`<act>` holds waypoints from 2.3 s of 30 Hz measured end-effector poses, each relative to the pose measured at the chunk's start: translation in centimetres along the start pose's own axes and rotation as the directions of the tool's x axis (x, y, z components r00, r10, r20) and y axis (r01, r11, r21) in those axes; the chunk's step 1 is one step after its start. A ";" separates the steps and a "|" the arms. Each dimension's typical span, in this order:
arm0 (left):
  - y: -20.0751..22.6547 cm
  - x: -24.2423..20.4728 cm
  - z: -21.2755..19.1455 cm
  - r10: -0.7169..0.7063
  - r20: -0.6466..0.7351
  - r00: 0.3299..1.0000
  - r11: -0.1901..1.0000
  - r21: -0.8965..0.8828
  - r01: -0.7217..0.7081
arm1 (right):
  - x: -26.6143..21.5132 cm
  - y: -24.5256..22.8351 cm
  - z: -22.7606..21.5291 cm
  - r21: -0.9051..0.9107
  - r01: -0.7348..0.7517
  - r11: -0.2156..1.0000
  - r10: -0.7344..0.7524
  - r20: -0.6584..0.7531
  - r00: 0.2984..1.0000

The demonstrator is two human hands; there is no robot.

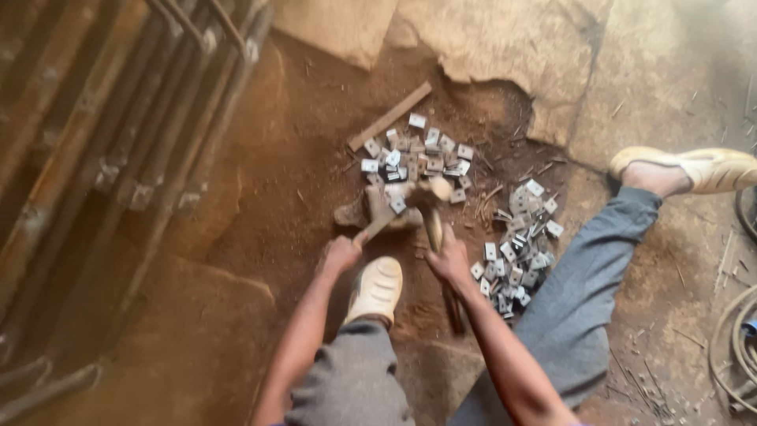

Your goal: The person sits on the ground and repeatedly hammers small metal pieces placed on a stone using a hammer and chisel. The person picks up each piece, positions it, strikes it, and sets it aside, continuing the process throughout the clip.

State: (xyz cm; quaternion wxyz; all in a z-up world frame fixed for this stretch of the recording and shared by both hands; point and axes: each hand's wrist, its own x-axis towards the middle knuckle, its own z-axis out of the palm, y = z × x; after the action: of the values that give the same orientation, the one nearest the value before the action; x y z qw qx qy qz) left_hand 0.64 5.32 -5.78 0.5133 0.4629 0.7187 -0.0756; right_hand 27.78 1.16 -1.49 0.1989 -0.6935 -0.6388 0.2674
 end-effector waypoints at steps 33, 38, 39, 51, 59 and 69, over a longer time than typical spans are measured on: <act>1.2 -7.3 -1.6 0.289 -0.500 0.816 0.957 0.121 -0.265 | -2.9 14.7 -2.2 -0.350 -0.510 0.786 0.512 -0.093 0.854; 0.9 -7.7 -1.3 0.269 -0.469 0.841 0.962 0.091 -0.257 | 0.6 17.4 -1.5 -0.523 -0.507 0.685 0.553 -0.079 0.829; 0.7 -7.8 -1.3 0.281 -0.473 0.835 0.959 0.098 -0.267 | 0.4 17.4 -1.4 -0.543 -0.497 0.677 0.555 -0.068 0.829; -0.1 -8.4 -2.4 0.225 -0.408 0.885 0.973 0.046 -0.227 | 2.6 5.4 -4.1 0.485 -0.671 0.561 0.636 0.265 0.724; -2.2 -7.7 -1.9 0.209 -0.448 0.869 0.977 0.049 -0.210 | 10.3 1.3 5.5 0.720 -0.496 0.486 0.457 0.274 0.846; -2.3 -7.3 -2.6 0.078 -0.226 0.971 0.997 0.001 -0.080 | 11.0 1.5 4.9 0.053 -0.215 0.975 0.209 0.101 0.973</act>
State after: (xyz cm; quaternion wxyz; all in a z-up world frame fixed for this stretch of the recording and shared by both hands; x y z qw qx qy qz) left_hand -2.53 1.23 0.51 0.4325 0.4949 0.7537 0.0010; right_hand 26.34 11.62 -7.55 0.1605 -0.7374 -0.5612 0.3400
